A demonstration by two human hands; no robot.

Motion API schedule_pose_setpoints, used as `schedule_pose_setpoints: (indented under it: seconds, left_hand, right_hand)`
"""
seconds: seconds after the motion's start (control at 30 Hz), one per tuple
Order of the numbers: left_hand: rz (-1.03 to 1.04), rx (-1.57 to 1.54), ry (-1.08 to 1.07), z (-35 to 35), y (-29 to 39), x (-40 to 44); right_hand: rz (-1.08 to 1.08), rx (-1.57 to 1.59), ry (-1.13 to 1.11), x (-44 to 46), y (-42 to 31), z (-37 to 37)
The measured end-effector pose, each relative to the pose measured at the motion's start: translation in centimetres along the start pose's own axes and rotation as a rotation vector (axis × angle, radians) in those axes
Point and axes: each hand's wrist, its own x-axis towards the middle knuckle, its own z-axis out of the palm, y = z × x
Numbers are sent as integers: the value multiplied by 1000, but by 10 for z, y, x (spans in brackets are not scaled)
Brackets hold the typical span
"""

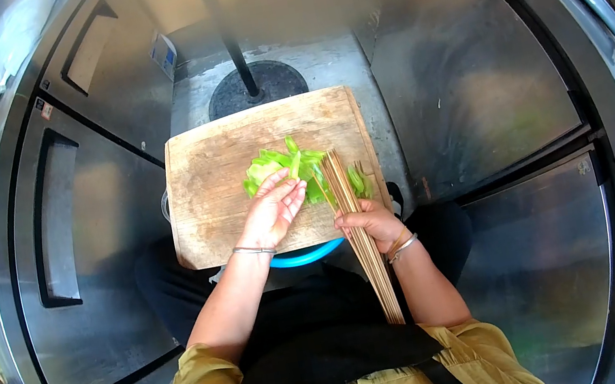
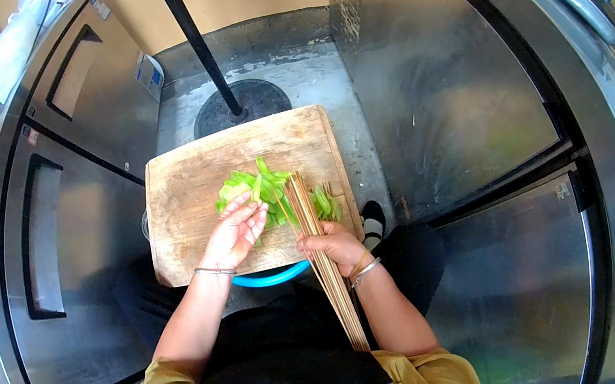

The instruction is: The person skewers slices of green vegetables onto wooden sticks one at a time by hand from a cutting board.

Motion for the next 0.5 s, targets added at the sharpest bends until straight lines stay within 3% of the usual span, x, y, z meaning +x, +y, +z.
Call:
schedule_pose_setpoints:
  seconds: [0.5]
  left_hand:
    - [-18, 99, -3, 0, -3, 5]
  right_hand:
    - [0, -10, 0, 0, 0, -1]
